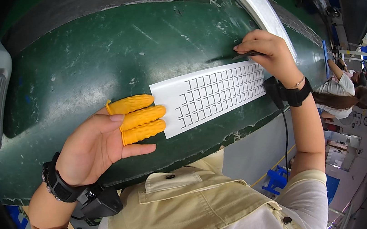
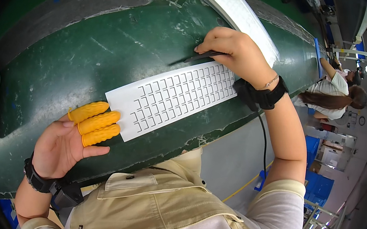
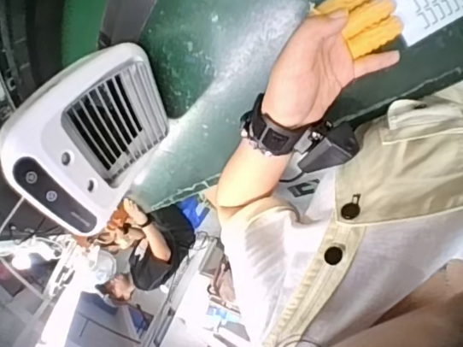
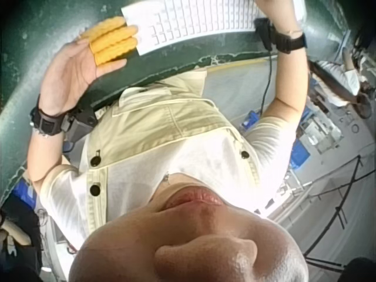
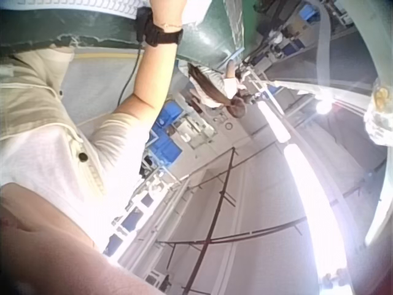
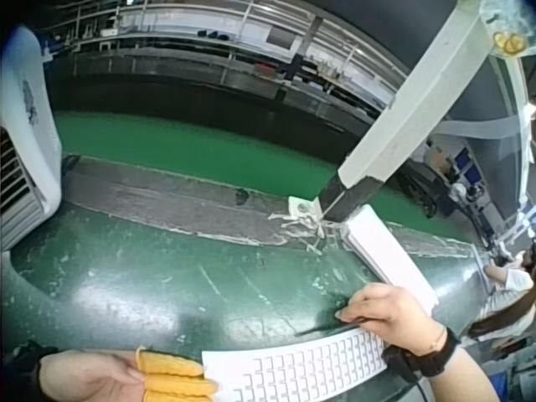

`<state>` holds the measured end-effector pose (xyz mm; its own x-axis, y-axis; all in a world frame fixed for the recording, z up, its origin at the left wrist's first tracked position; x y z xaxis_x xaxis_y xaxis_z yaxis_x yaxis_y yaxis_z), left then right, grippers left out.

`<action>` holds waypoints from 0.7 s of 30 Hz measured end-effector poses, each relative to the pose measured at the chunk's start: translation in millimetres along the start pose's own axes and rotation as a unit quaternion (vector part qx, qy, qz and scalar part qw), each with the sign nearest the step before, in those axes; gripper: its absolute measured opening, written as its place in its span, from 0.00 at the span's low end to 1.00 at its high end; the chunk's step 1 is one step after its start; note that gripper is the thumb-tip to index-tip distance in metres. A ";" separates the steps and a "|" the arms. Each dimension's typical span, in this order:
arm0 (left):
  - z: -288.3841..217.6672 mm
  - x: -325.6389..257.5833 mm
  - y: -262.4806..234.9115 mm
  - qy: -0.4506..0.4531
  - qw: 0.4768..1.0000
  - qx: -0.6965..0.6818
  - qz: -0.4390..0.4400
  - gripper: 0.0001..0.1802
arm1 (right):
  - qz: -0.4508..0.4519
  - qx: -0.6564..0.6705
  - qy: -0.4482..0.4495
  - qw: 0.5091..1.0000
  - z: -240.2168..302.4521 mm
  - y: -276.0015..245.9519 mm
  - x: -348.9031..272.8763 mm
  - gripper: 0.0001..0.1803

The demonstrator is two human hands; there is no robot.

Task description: Assembling and inspecting internal components of an electronic device housing using tweezers and a stylus.

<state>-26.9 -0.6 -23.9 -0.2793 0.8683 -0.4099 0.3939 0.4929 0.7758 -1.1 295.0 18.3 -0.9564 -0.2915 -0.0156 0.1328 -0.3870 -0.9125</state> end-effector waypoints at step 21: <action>-0.5 -0.2 -1.4 -0.004 1.000 -0.001 0.001 0.30 | 0.035 -0.122 -0.086 0.988 6.6 -3.2 1.5 0.14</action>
<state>-27.8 -1.5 -24.6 -0.2709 0.8695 -0.4131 0.3917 0.4916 0.7778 -1.2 290.0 23.9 -0.8859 -0.4628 -0.0310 0.1103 -0.1453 -0.9832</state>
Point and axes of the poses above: each hand's wrist, its own x-axis towards the middle knuckle, its own y-axis out of the palm, z = x × y, the point moved 3 cm from there along x, towards the middle knuckle, and after that the axes turned 1 degree about z, right-handed, at the moved point
